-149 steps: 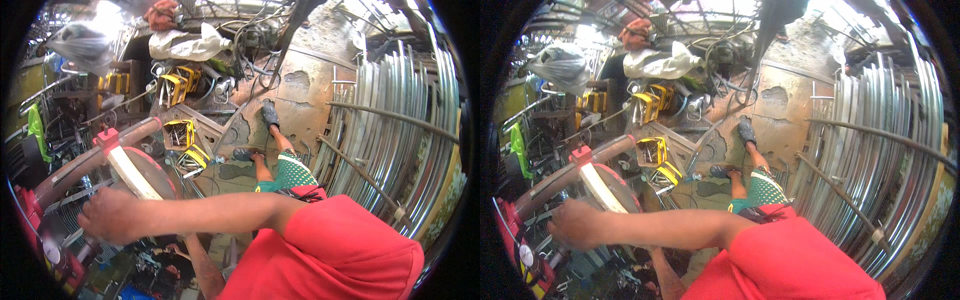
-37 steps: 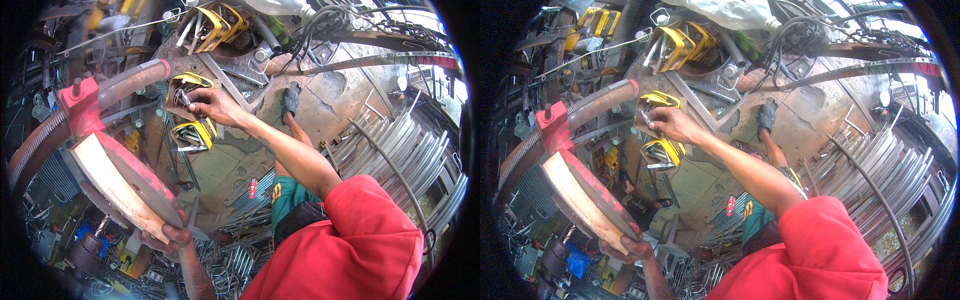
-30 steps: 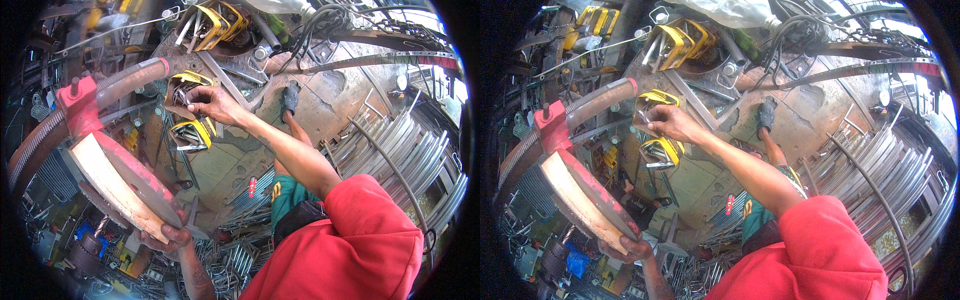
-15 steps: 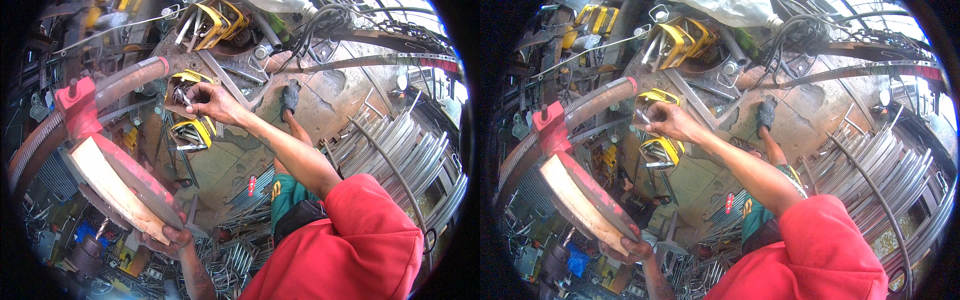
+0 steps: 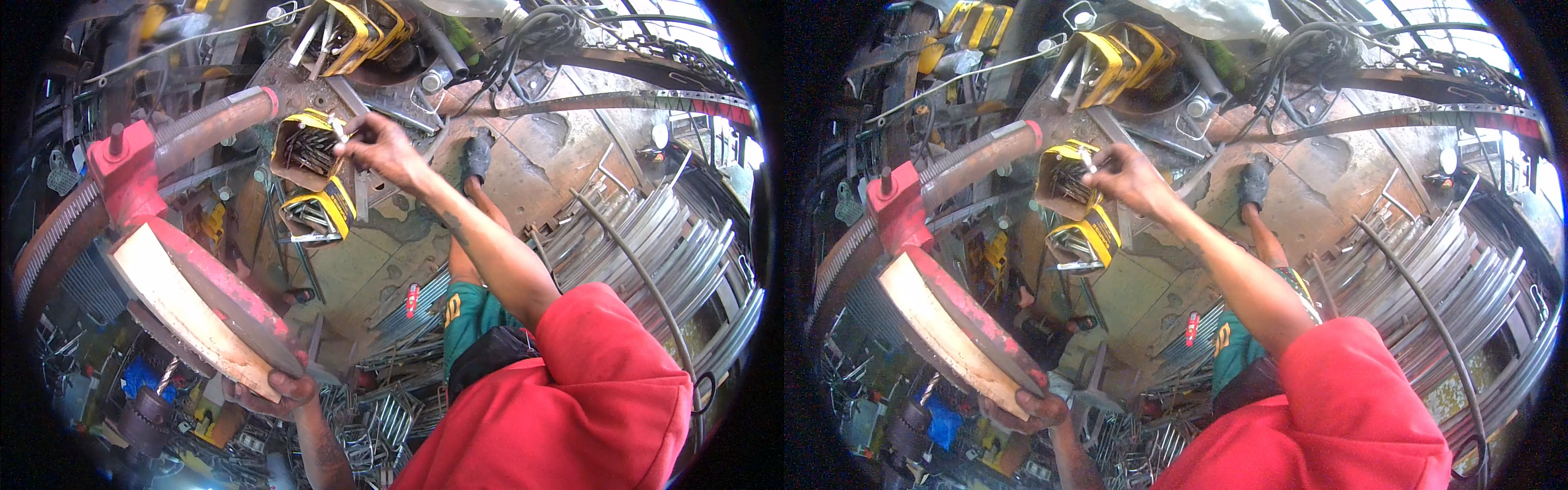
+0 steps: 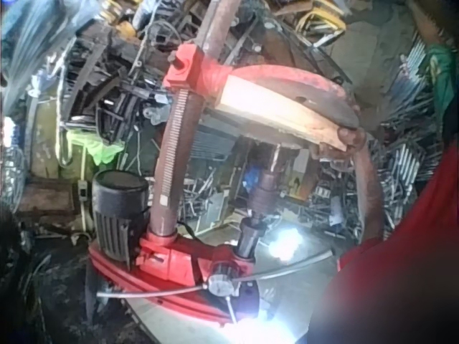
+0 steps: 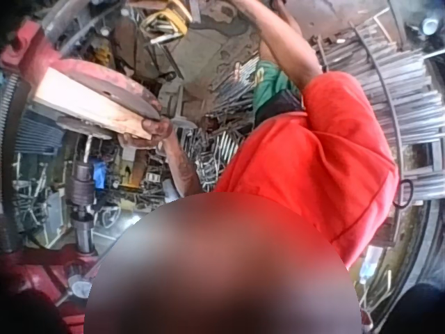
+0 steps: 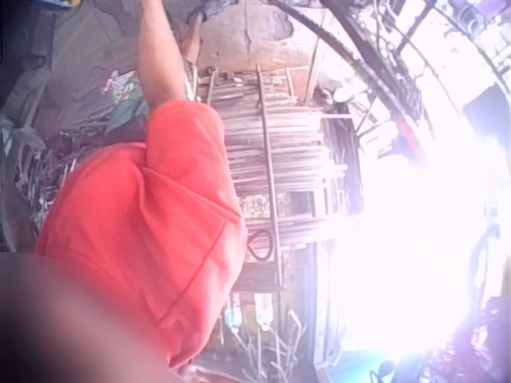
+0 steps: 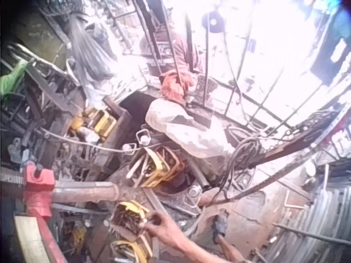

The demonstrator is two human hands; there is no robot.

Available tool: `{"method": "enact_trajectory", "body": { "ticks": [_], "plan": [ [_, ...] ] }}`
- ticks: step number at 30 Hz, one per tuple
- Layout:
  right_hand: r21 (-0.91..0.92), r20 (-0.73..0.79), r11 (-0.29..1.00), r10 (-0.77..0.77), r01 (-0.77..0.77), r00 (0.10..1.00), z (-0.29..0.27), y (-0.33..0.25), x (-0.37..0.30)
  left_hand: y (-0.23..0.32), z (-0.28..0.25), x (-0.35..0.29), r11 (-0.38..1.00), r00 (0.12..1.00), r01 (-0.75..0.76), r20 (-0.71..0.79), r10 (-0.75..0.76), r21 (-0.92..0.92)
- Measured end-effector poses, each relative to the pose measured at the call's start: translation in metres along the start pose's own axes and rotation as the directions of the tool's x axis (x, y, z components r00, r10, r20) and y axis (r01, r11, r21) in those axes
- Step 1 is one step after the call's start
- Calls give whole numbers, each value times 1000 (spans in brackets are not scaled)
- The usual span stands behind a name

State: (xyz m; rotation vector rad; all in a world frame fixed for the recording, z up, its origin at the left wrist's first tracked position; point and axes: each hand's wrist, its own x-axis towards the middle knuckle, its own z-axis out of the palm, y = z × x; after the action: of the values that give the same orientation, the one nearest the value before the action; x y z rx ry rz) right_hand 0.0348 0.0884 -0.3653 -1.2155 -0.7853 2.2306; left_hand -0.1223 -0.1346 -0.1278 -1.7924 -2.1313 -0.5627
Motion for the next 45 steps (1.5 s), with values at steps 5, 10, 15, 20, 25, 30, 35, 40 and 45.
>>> {"method": "enact_trajectory", "body": {
  "ticks": [5, 10, 15, 20, 25, 30, 35, 40, 45],
  "plan": [
    [54, -203, 998, -21, 32, 979, -45, 9, 6, 7, -12, 1, 992, 978, 90, 178, -105, 90],
    [-333, -257, 936, 23, -111, 966, -95, 13, 8, 3, -4, 1, 996, 998, 38, 51, -42, 81],
    [-492, -144, 836, 197, -243, 970, -117, 5, -13, 2, -5, -6, 993, 996, 87, 12, -88, 80],
    [-626, 38, 775, 138, -84, 990, -63, -2, -24, -1, -6, -7, 994, 998, 56, -15, -55, 91],
    [-838, 302, 437, -128, 327, 945, 20, -5, -10, -1, -7, -7, 978, 999, -1, 32, -6, 209],
    [-839, 543, -252, -365, 481, 756, 85, 13, 34, -2, -10, -15, 957, 999, 24, 30, -34, 290],
    [-880, 453, -122, 68, 458, 889, 97, 40, 77, 0, -8, -17, 989, 992, 127, -23, -125, 70],
    [-863, 480, -179, -4, 472, 877, 93, 52, 85, 7, -4, -12, 974, 991, 132, 2, -134, 184],
    [-899, 436, -169, -235, 405, 869, 88, 53, 67, 5, -7, -6, 948, 991, -96, 118, 63, 303]
  ]
}}
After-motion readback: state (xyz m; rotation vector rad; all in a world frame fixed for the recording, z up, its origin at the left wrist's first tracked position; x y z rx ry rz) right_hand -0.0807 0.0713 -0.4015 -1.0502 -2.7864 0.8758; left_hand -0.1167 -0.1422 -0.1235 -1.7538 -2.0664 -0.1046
